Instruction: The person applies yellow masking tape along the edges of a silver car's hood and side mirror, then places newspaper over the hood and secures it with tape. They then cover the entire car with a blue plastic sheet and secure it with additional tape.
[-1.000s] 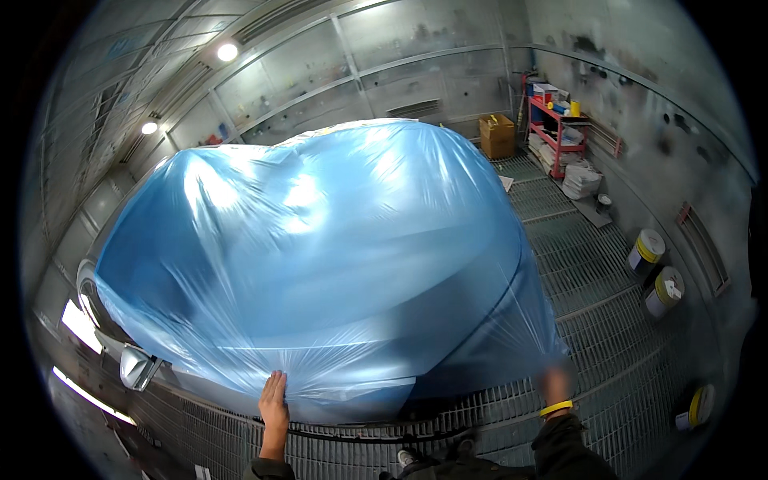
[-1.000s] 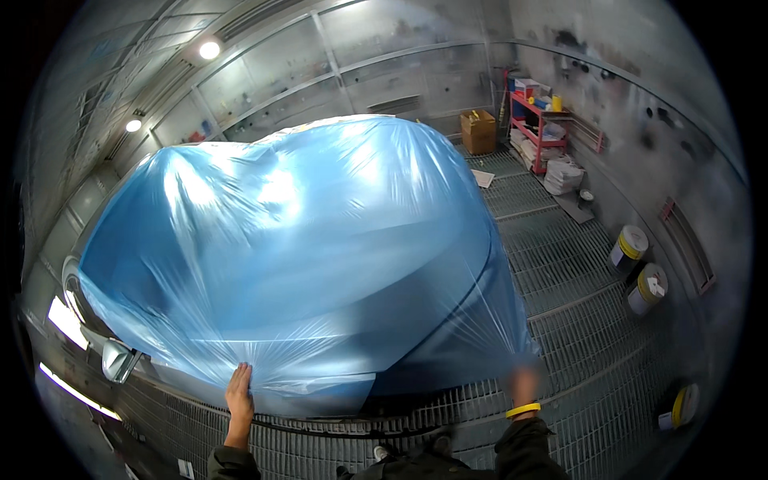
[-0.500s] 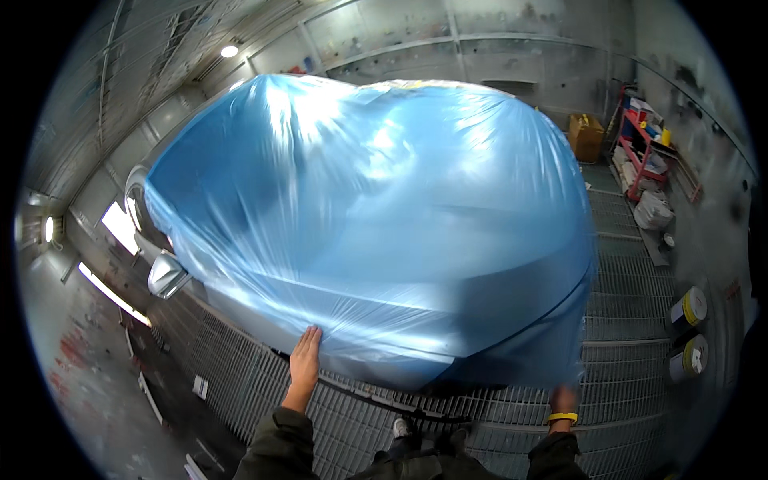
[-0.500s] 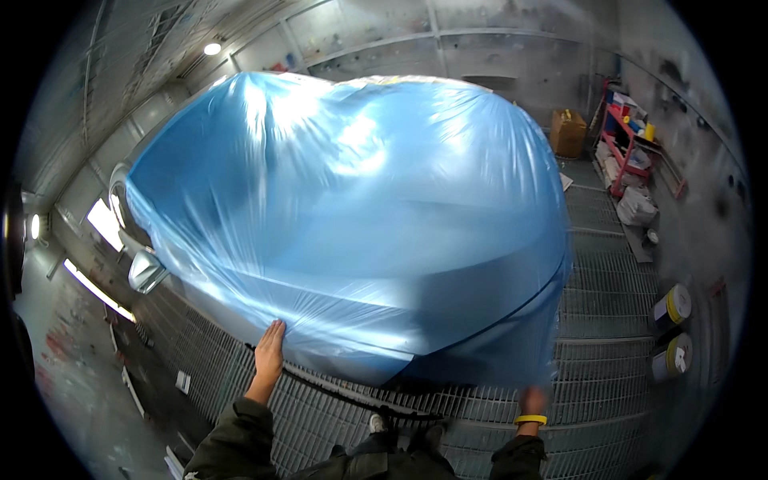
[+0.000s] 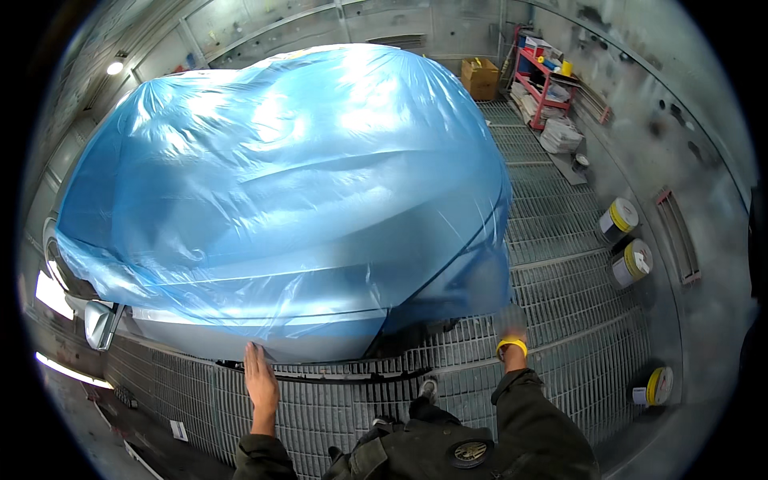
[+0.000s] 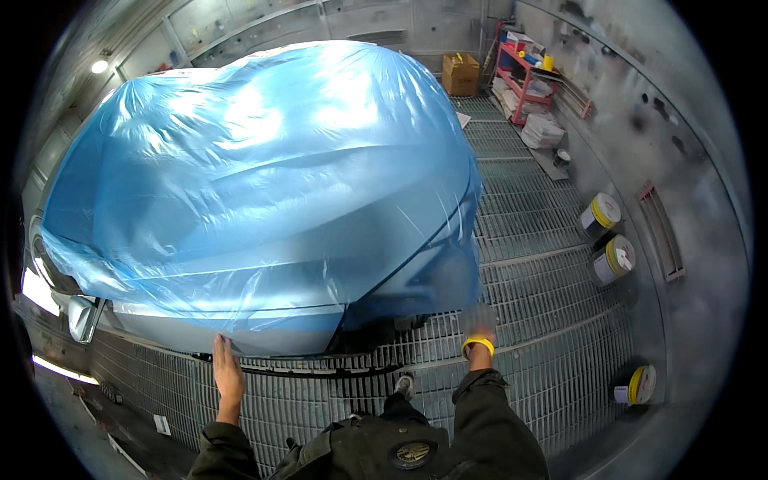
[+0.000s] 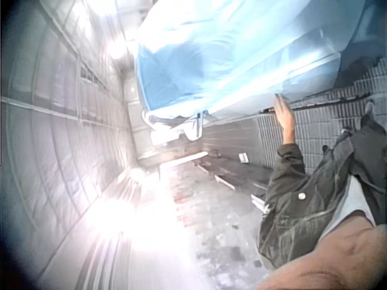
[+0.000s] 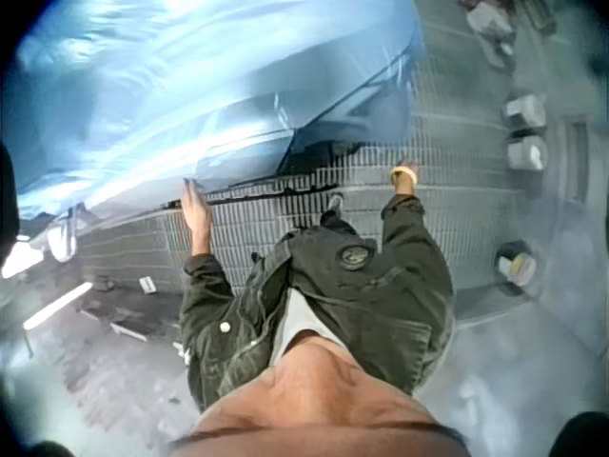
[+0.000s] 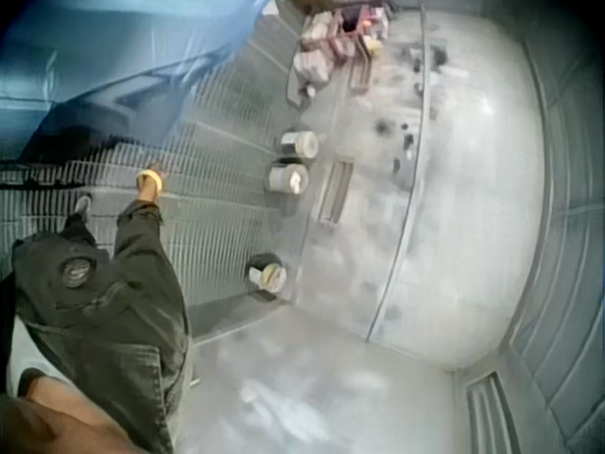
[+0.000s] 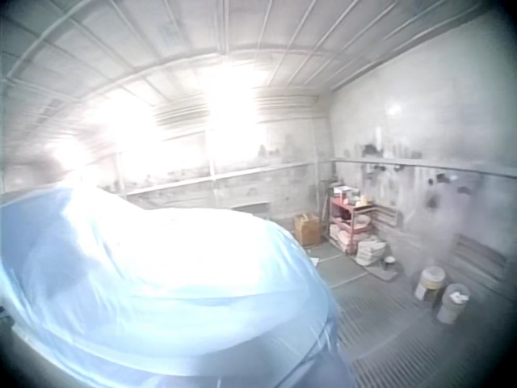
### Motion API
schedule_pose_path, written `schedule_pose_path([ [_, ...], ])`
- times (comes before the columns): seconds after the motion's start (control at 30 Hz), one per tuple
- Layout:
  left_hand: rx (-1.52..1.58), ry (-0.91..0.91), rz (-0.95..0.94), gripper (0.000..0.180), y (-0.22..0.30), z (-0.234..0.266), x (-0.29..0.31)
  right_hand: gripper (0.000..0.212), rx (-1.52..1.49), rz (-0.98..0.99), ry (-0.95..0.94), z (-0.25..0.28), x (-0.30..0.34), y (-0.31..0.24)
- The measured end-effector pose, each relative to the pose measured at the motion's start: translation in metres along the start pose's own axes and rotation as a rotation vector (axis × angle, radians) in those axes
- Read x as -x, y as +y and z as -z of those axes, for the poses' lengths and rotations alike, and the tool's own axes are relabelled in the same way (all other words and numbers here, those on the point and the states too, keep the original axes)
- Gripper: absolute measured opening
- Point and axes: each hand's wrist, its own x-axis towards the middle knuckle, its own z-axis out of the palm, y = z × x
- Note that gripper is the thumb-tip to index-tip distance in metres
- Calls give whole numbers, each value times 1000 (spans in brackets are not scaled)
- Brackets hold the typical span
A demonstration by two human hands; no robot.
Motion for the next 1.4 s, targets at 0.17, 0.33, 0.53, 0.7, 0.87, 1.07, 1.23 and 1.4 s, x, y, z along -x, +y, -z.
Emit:
schedule_pose_path([
  [0.17, 504, -419, 287, 35, 43, -1, 63, 25, 39, 101, -486, -21, 175, 13],
  [0.33, 1589, -1172, 356, 75, 136, -1, 90, 12, 53, -151, -1024, -70, 379, 30],
  [0.53, 2017, -1057, 660, 71, 159, 30, 119, 16, 77, -383, -1462, -92, 504, 58],
  [0.7, 2296, -770, 573, 85, 133, 29, 137, 17, 102, -422, -1486, -96, 553, 67],
  [0.87, 2214, -771, 438, 95, 114, 43, 157, 17, 12, -512, -1525, -95, 581, 75],
  [1.07, 2223, -525, 533, 82, 112, 62, 171, 18, 26, -498, -1510, -94, 596, 98],
  [1.23, 2374, -319, 602, 85, 108, 80, 168, 21, 31, -312, -1612, -80, 606, 97],
  [1.4, 2368, 111, 686, 94, 75, 89, 140, 31, -18, -151, -1640, -68, 634, 84],
])
